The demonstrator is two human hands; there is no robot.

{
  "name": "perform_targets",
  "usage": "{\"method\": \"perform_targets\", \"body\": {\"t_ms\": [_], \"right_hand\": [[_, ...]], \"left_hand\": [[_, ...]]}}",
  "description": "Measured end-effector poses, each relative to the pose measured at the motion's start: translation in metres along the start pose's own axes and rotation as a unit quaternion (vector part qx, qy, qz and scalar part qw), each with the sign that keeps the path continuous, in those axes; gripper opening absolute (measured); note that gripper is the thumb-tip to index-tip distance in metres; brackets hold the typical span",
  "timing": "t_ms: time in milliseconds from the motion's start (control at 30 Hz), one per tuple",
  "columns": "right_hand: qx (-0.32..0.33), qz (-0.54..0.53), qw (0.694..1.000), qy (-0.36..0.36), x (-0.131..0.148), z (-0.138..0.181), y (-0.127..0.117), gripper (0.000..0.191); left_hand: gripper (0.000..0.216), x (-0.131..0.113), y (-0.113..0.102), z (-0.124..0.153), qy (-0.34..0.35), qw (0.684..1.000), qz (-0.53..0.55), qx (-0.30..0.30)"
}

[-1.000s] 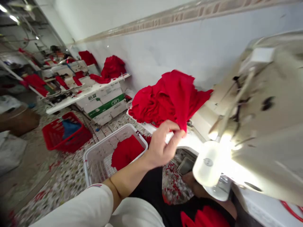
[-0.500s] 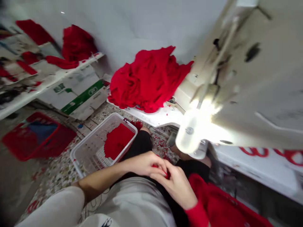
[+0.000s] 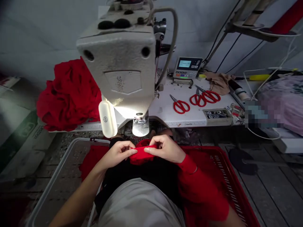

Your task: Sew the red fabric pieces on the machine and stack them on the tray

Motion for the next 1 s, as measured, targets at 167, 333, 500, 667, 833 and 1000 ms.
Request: {"method": "perform_targets", "body": {"t_ms": [167,333,500,667,833,1000], "right_hand": [[-0.022,0.052,0.997,-0.053,0.007,-0.003,0.011,0.028],[-0.086,-0.049,0.995,-0.029,0.010,0.002,0.005,0.032],[-0.163,0.014,0.985,-0.054,0.030,0.012,0.001,0.026],[-0.237,0.065,0.966,-0.081,0.045,0.011,-0.007,0.025],[-0.251,-0.011,0.966,-0.067,0.031,0.000,-0.022,0.026],[-0.274,-0.077,0.956,-0.069,0.014,-0.007,-0.037,0.029]], "left_hand": [[0.030,-0.012,-0.002,-0.006,0.013,0.998,-0.069,-0.004],[0.029,-0.016,-0.011,-0.001,0.024,0.999,0.011,-0.048],[0.023,-0.038,-0.025,0.007,0.149,0.975,-0.120,-0.110],[0.026,-0.040,-0.034,0.000,0.143,0.967,-0.138,-0.162],[0.025,-0.044,-0.043,-0.010,0.080,0.969,-0.072,-0.222],[0.020,-0.054,-0.049,-0.027,0.127,0.958,-0.075,-0.245]]}}
Point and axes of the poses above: each hand's wrist, its own z-axis away from the middle knuckle, its own y-axis out of the palm, x = y × z, the point moved 6 cm from there along -z, towards the middle knuckle, and after that the axes turned 10 degrees about x, right-handed, at the moved point
